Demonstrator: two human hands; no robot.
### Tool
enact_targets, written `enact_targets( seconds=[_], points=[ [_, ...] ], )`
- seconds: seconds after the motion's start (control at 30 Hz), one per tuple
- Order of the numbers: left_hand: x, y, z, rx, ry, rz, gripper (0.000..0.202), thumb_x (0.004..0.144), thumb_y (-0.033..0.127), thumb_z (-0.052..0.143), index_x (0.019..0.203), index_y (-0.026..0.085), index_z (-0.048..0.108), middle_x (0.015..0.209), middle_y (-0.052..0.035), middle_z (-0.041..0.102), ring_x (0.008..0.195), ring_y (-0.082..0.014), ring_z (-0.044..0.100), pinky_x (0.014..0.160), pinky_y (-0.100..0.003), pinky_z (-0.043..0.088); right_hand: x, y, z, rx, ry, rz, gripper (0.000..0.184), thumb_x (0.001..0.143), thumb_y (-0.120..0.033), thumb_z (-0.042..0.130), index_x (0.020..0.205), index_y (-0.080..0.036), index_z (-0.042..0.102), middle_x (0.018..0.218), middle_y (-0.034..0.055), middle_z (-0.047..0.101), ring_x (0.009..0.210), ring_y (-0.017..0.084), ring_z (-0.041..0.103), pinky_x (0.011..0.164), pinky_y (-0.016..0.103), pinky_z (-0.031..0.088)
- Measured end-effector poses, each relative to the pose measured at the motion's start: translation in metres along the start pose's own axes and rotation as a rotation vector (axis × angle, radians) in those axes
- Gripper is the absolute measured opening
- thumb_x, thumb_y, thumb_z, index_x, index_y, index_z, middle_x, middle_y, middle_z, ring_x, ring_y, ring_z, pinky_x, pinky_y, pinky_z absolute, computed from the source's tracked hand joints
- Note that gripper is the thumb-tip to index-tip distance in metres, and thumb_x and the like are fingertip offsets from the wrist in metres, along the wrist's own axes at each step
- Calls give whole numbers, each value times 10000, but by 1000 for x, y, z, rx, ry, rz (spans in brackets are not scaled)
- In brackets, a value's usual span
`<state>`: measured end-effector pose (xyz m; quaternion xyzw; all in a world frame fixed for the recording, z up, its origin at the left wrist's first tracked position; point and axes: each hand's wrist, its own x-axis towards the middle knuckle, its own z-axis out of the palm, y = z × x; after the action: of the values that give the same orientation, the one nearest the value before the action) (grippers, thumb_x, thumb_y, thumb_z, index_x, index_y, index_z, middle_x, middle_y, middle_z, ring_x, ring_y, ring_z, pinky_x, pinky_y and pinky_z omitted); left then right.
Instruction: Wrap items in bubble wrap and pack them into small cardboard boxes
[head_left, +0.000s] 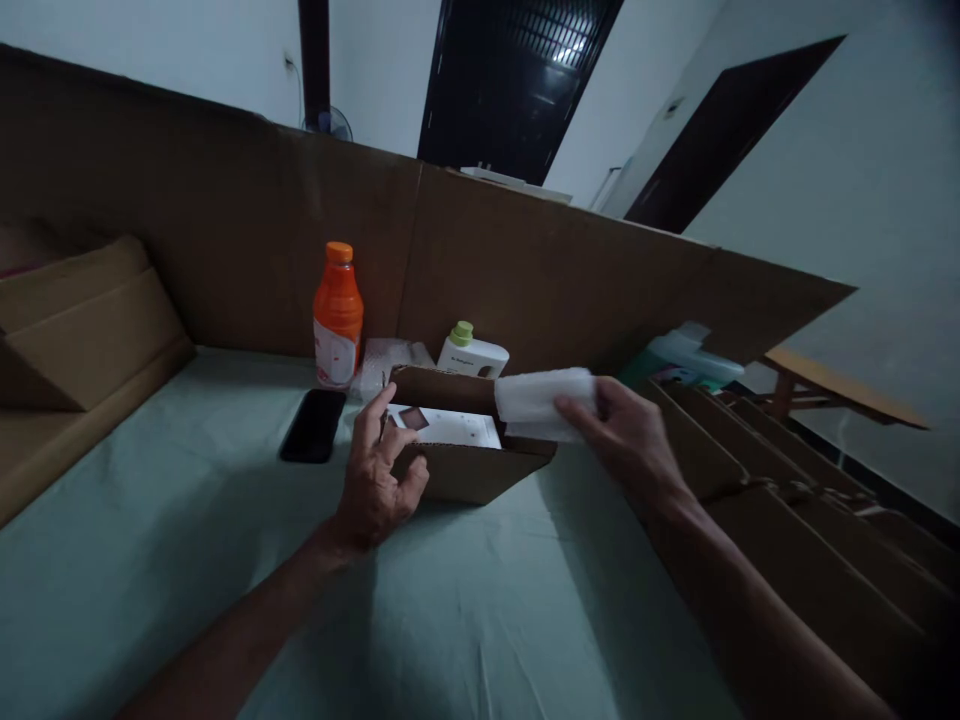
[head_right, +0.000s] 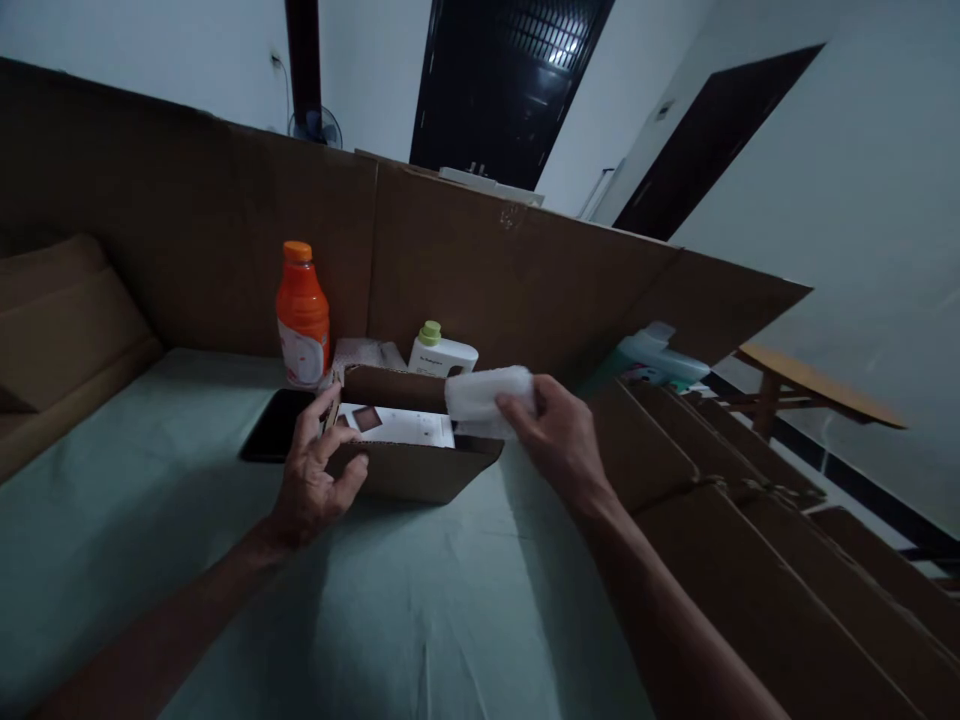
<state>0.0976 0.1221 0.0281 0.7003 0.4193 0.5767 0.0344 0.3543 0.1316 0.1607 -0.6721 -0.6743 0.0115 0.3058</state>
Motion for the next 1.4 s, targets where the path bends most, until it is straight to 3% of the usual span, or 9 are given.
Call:
enact_targets(
  seconds=[0.13, 0.27, 0.43, 0.53, 0.67, 1.03, 1.23, 1.33, 1.4],
  points=[
    [2, 3, -1, -12, 9, 0, 125, 837, 118, 577, 938, 191, 587, 1563, -125, 337, 1423, -323, 412, 1149, -523, 399, 22, -22, 23, -673, -298, -35, 195, 866, -296, 593, 953, -158, 701, 919, 152, 742, 891, 298, 700, 720, 341, 469],
    [3, 3, 0, 3, 25, -3, 125, 824, 114, 592, 927, 184, 609, 1534, -133, 382, 1377, -326, 454, 1117, -511, 428, 34, -44, 36, -791, -564, -40, 263, 872, -292, 546, 982, -155, 741, 1042, 169, 757, 986, 302, 720, 742, 311, 492],
    [3, 0, 1, 55, 39, 23, 121, 817, 130, 599, 926, 176, 623, 1512, -154, 411, 1317, -333, 492, 1083, -515, 446, 42, -44, 33, -831, -626, -70, 413, 914, -443, 542, 1165, -156, 701, 1133, 171, 740, 1061, 334, 704, 802, 358, 519],
    [3, 0, 3, 71, 46, 31, 123, 816, 135, 590, 929, 176, 619, 1485, -158, 438, 1310, -329, 497, 1084, -506, 444, 39, -44, 29, -843, -621, -86, 447, 903, -328, 557, 1325, -186, 597, 1186, 150, 726, 1091, 323, 695, 820, 367, 520],
    [3, -1, 3, 79, 59, 36, 102, 817, 143, 592, 911, 176, 614, 1462, -160, 462, 1312, -326, 495, 1087, -498, 439, 37, -49, 35, -847, -597, -41, 392, 897, -220, 524, 1262, -132, 636, 1121, 193, 738, 1079, 337, 700, 816, 377, 523],
    [3, 1, 2, 84, 61, 43, 88, 826, 153, 588, 910, 174, 604, 1428, -178, 494, 1287, -334, 512, 1072, -516, 446, 50, -36, 66, -760, -649, 15, 295, 914, -306, 565, 1041, -125, 762, 1066, 195, 756, 972, 285, 727, 728, 312, 529],
    [3, 0, 1, 50, 33, 13, 114, 838, 160, 599, 946, 176, 632, 1473, -158, 453, 1317, -335, 498, 1088, -516, 441, 24, -36, 16, -690, -423, -8, 308, 960, -325, 458, 978, -190, 734, 960, 123, 760, 897, 242, 713, 685, 289, 462],
    [3, 1, -1, -30, 81, -6, 369, 869, 185, 588, 1238, 194, 577, 1503, -154, 412, 1392, -323, 440, 1139, -518, 403, -12, -5, -9, -497, -216, 10, 293, 941, -368, 451, 955, -225, 706, 870, 60, 747, 803, 211, 697, 665, 284, 457],
    [0, 1, -2, -96, 116, -78, 584, 866, 214, 601, 1425, 201, 432, 1517, -165, 396, 1422, -329, 408, 1164, -535, 373, -37, 25, -8, -249, -135, 42, 277, 887, -404, 506, 952, -218, 699, 837, 53, 739, 746, 201, 687, 667, 290, 484]
  ],
)
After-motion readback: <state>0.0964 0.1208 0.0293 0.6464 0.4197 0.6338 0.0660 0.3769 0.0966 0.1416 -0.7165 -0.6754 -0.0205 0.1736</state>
